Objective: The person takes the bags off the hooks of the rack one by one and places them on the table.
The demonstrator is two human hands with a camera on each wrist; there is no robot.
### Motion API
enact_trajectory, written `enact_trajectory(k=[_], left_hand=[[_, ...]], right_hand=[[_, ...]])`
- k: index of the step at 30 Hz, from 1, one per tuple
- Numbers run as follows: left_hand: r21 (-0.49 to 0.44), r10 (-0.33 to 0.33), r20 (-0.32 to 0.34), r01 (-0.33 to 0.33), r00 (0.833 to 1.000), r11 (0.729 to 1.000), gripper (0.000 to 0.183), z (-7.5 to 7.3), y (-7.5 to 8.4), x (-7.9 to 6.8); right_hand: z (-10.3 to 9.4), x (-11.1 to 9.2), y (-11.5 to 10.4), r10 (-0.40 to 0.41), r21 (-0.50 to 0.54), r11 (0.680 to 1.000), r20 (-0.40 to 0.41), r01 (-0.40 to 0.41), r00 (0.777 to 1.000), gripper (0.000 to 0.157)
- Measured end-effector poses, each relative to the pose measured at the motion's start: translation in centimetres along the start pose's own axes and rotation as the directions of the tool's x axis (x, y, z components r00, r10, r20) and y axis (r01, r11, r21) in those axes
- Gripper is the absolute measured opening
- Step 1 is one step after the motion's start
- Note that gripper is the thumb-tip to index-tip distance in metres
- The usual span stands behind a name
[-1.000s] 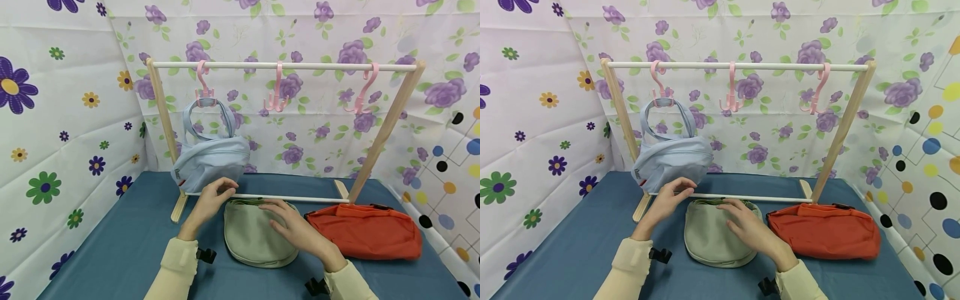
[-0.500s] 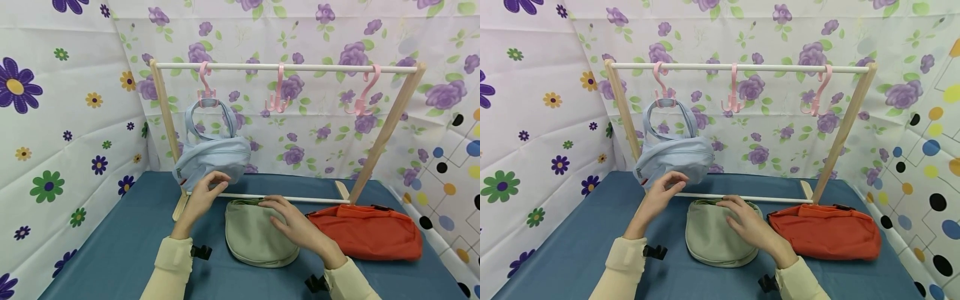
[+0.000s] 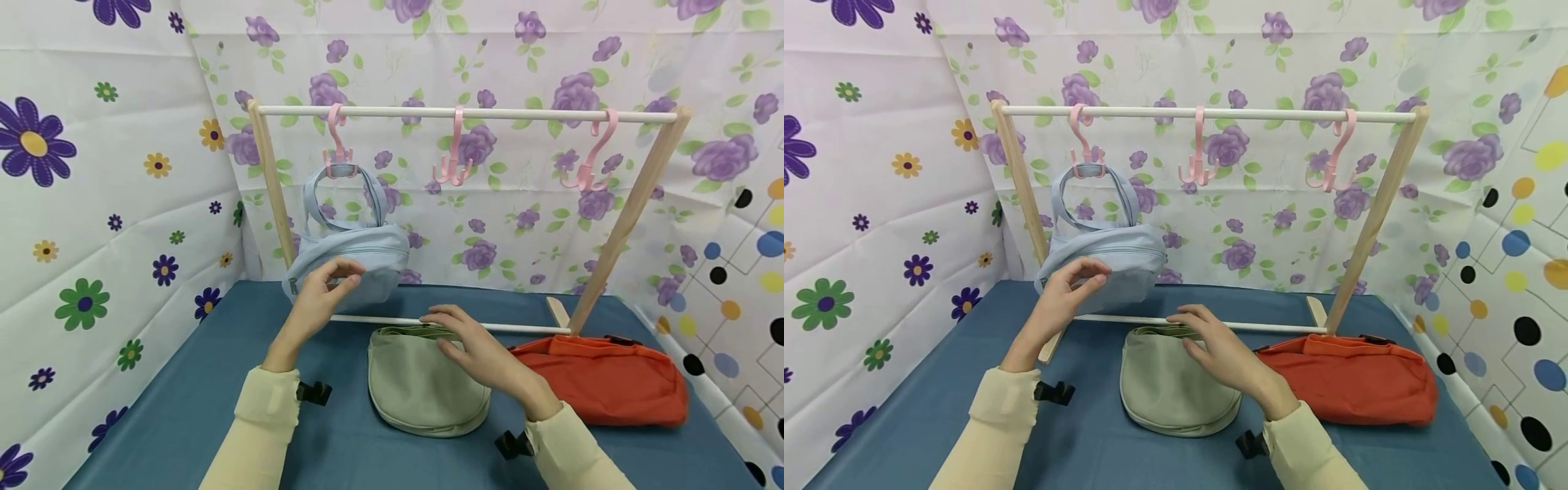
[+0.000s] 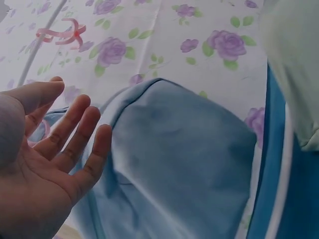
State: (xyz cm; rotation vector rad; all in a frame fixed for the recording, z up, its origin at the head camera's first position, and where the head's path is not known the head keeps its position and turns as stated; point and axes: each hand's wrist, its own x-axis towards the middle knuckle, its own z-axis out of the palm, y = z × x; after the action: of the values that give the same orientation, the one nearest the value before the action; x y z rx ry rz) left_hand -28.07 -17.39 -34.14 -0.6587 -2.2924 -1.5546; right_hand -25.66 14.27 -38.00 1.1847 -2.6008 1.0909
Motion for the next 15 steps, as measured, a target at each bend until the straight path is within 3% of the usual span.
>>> enact_trajectory(k=[8, 15], left_hand=[[0.022, 0.058, -0.042, -0.057, 0.997, 0.998, 0.026, -2.6, 1.8, 1.4], [0.058, 0.183, -0.139, -0.176, 0.973, 0.983, 0.022, -4.6, 3.8, 3.4]], right_hand=[[-1.4, 1.1, -0.4, 0.013, -0.002, 1.0, 0.0, -0.013, 1.0, 0.043], [-2.7, 2.6, -0.6, 0.018, -0.004, 1.0, -0.009, -0.018, 1.0, 0.045]])
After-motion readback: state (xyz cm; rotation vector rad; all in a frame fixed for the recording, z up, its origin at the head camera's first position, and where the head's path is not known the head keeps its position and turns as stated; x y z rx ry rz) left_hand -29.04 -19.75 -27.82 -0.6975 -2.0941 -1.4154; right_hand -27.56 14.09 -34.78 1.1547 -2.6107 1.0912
